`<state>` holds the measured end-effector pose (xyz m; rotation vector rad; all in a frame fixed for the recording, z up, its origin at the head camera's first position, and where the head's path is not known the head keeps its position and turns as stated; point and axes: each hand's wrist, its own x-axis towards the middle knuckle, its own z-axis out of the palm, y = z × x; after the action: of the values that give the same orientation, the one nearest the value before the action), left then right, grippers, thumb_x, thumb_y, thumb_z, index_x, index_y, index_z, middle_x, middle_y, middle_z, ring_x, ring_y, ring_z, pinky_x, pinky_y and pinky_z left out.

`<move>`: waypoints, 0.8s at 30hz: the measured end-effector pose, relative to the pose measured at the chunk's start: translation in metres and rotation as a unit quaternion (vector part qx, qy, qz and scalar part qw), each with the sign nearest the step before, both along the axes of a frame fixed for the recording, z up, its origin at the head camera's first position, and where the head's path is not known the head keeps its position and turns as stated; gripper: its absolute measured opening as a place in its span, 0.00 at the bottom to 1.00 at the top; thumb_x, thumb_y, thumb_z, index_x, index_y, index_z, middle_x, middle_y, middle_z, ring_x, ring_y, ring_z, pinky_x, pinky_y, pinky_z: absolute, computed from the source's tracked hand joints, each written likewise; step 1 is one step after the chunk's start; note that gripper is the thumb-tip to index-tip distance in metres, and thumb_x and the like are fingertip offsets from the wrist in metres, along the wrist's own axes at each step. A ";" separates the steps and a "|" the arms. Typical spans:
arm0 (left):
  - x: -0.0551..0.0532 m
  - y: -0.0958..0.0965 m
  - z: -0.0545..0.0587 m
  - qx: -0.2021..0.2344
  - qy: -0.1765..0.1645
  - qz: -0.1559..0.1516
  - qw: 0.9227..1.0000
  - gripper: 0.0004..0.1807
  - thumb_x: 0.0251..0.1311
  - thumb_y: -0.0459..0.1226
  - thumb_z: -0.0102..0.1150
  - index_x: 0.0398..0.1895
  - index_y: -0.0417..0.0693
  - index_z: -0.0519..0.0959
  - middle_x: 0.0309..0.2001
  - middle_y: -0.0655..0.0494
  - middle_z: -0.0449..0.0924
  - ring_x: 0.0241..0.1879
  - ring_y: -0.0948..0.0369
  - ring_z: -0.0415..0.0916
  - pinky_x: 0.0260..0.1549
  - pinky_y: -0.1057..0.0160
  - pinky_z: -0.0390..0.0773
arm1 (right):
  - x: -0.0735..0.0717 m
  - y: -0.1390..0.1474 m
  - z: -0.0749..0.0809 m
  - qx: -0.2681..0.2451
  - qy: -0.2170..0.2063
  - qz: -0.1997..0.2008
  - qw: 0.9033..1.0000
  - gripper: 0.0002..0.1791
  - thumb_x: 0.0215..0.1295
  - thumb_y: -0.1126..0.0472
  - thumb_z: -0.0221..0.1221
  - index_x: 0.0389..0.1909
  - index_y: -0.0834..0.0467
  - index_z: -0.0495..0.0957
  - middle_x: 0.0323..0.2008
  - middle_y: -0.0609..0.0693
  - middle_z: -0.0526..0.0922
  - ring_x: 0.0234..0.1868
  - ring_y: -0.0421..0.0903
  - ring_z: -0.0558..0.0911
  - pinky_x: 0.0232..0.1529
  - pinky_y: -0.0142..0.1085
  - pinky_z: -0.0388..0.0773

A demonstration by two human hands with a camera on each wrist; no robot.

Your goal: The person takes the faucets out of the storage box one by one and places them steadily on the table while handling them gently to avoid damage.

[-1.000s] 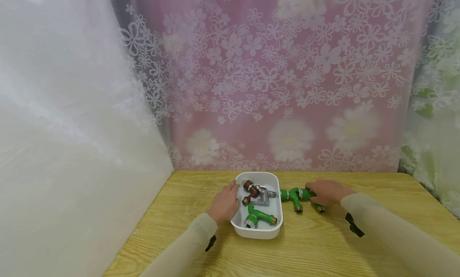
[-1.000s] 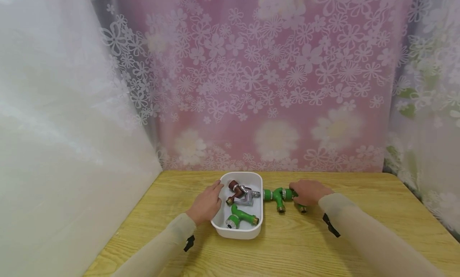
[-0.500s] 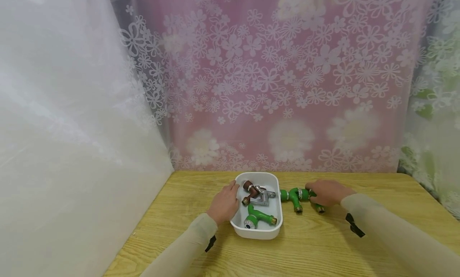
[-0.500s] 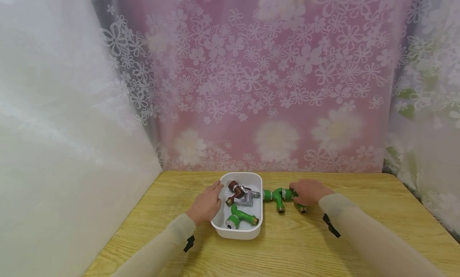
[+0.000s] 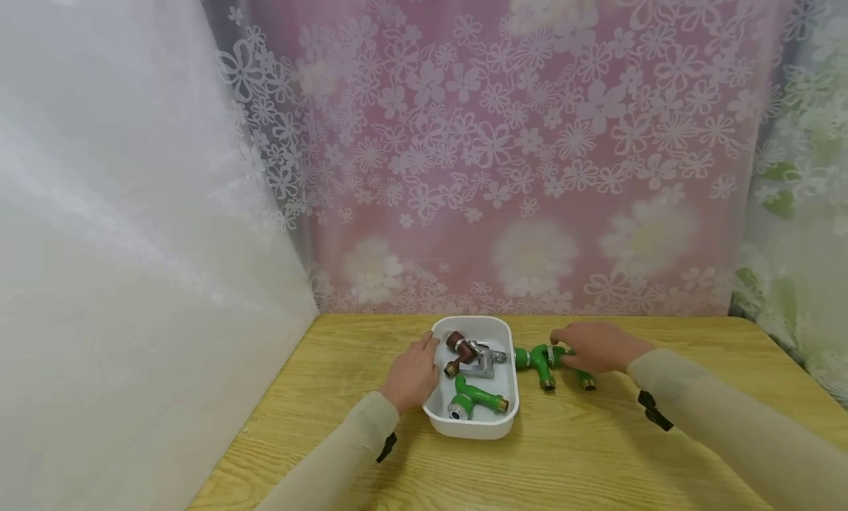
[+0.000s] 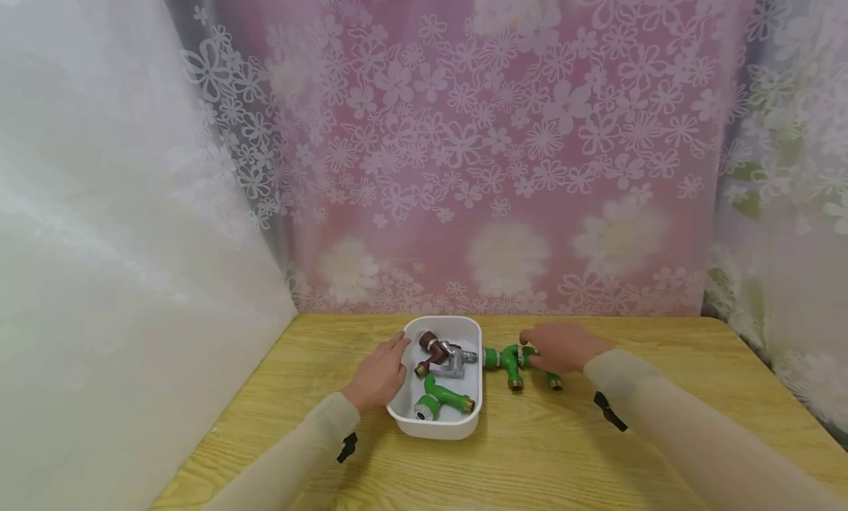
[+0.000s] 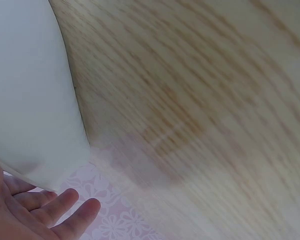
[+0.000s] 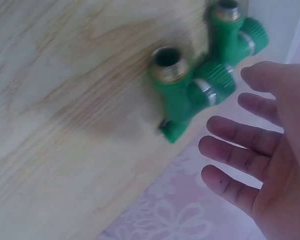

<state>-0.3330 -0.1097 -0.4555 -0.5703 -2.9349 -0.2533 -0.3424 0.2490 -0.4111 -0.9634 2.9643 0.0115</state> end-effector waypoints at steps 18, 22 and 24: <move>-0.001 -0.001 -0.002 -0.004 0.013 -0.003 1.000 0.27 0.73 0.38 0.46 0.73 0.39 0.65 0.75 0.42 0.61 0.70 0.48 0.68 0.64 0.51 0.75 | 0.017 -0.063 0.033 0.015 -0.009 0.061 0.998 0.16 0.70 0.54 0.61 0.57 0.51 0.80 0.52 0.51 0.85 0.46 0.46 0.85 0.45 0.45 0.84; -0.001 -0.001 -0.002 -0.004 0.011 -0.001 1.000 0.27 0.72 0.38 0.46 0.73 0.40 0.65 0.75 0.43 0.61 0.70 0.48 0.68 0.64 0.50 0.75 | 0.017 -0.073 0.035 0.019 0.014 0.090 0.996 0.14 0.69 0.55 0.62 0.54 0.50 0.81 0.48 0.50 0.86 0.44 0.44 0.85 0.42 0.42 0.84; 0.000 -0.001 -0.001 -0.005 0.009 0.000 1.000 0.27 0.73 0.38 0.46 0.73 0.40 0.65 0.76 0.43 0.61 0.70 0.49 0.67 0.64 0.50 0.75 | 0.016 -0.077 0.037 0.021 0.022 0.101 0.994 0.13 0.68 0.54 0.63 0.52 0.49 0.81 0.46 0.47 0.86 0.41 0.41 0.84 0.38 0.39 0.83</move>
<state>-0.3330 -0.1103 -0.4560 -0.5713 -2.9209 -0.2332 -0.3259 0.1716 -0.3741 -1.2691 2.8777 0.1001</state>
